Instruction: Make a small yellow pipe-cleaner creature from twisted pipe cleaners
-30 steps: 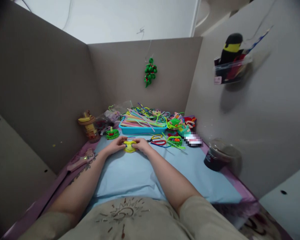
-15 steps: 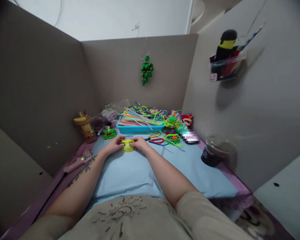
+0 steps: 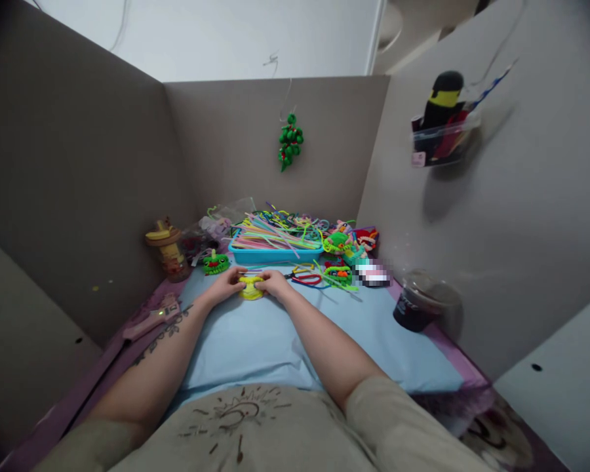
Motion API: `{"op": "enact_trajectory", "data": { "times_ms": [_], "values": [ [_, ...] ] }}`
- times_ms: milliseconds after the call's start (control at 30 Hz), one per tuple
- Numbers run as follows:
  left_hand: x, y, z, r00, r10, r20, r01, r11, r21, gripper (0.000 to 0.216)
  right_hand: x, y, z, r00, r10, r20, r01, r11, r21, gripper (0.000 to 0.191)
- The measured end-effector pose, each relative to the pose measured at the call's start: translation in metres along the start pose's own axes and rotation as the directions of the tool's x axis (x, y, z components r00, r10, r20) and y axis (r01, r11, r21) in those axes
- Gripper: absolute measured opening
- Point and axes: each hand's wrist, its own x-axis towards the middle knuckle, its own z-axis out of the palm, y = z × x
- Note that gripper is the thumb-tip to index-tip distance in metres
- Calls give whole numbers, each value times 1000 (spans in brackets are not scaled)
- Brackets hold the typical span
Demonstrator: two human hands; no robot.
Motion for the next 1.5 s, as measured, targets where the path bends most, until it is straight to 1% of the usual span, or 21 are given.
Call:
{"op": "enact_trajectory", "data": {
  "times_ms": [367, 667, 867, 1000, 1233, 1367, 1500],
  "values": [
    [1, -3, 0, 999, 16, -30, -15, 1000, 25, 43, -3, -3, 3, 999, -25, -21, 24, 999, -39, 17],
    [-2, 1, -1, 1000, 8, -22, -8, 1000, 24, 42, -7, -5, 2, 1000, -16, -22, 15, 1000, -24, 19],
    [-2, 0, -1, 998, 10, -55, -9, 1000, 17, 40, -8, -5, 2, 999, -13, -31, 11, 999, -54, 22],
    [-2, -1, -1, 998, 22, -53, -19, 999, 47, 39, -6, -3, 3, 999, -13, -31, 11, 998, -57, 22],
    [-1, 2, -1, 999, 26, -43, -21, 993, 113, 34, -3, 3, 3, 999, -49, -18, 49, 998, -37, 21],
    [1, 3, -1, 998, 24, -57, -13, 982, 188, 32, -4, 0, 2, 999, -44, -29, 43, 997, -65, 20],
    [2, 3, 0, 998, 23, -51, -11, 978, 209, 30, -8, -3, 3, 998, -49, -43, 45, 996, -73, 23]
  ]
}}
